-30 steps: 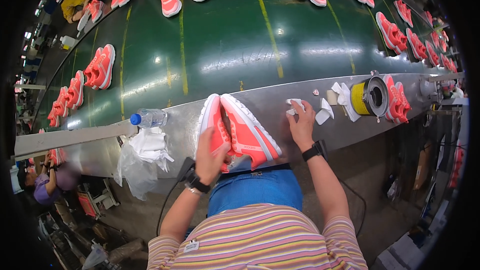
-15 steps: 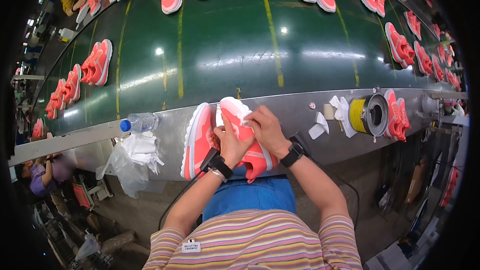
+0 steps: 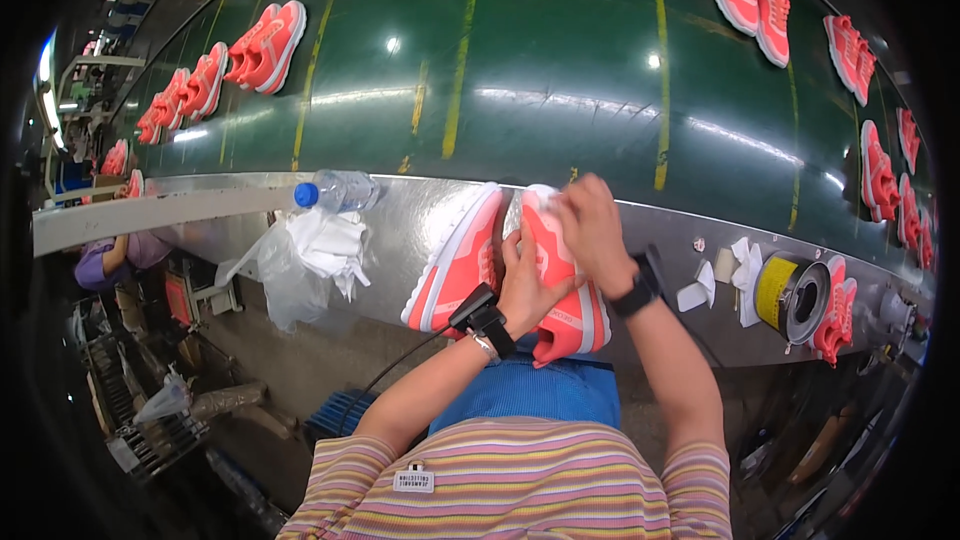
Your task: Inspecting and cleaning shoes on a production line conveyor.
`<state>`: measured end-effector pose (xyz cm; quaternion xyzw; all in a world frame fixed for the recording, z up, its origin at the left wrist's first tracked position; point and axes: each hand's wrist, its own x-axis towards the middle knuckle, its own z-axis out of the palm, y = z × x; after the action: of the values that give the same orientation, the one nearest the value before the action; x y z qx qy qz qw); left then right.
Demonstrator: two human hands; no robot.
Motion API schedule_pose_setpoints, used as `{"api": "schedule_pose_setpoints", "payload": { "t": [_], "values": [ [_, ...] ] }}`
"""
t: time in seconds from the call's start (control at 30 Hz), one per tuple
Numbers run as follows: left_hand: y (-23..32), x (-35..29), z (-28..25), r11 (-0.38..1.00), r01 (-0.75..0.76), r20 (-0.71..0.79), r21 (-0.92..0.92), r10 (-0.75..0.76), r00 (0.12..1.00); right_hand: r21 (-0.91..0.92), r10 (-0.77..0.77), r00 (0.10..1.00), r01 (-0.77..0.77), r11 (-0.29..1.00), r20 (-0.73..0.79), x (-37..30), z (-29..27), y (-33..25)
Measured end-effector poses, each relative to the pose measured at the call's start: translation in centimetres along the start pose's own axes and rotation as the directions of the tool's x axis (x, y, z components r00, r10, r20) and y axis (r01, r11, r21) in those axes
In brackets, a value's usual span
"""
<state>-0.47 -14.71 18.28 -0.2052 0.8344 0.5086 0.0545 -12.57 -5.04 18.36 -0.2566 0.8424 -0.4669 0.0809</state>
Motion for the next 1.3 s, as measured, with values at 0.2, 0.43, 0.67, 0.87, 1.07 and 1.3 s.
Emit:
{"api": "schedule_pose_setpoints", "payload": {
  "t": [0.2, 0.43, 0.67, 0.87, 1.07, 1.3],
  "values": [
    [0.2, -2.5, -1.5, 0.973, -0.060, -0.016, 0.222, 0.065, 0.998, 0.136, 0.341, 0.900, -0.314, 0.939, -0.273, -3.4, -1.9, 4.1],
    [-2.3, -6.3, -11.5, 0.955, -0.284, -0.214, 0.085, 0.296, 0.931, -0.166, 0.162, 0.964, -0.199, 0.966, -0.211, -9.7, -4.0, 2.6],
    [-10.1, -1.6, -15.3, 0.998, 0.004, 0.272, 0.067, -0.022, 0.962, 0.153, 0.263, 0.923, -0.313, 0.937, 0.281, -11.9, 0.9, -2.4],
    [-9.1, -0.5, -16.8, 0.835, 0.161, 0.240, -0.526, -0.036, 0.970, 0.607, 0.536, 0.788, -0.594, 0.529, 0.303, -11.3, 0.6, -3.3],
    [-6.1, 2.0, -18.6, 0.407, 0.384, 0.312, -0.829, -0.234, 0.921, 0.882, 0.541, 0.760, -0.466, 0.068, 0.360, -6.5, 1.0, -6.9],
    [-3.2, 3.5, -18.2, 0.057, 0.435, 0.421, -0.898, -0.165, 0.892, 0.919, 0.556, 0.734, -0.344, -0.192, 0.390, -1.4, 3.5, -10.7]
  ]
}}
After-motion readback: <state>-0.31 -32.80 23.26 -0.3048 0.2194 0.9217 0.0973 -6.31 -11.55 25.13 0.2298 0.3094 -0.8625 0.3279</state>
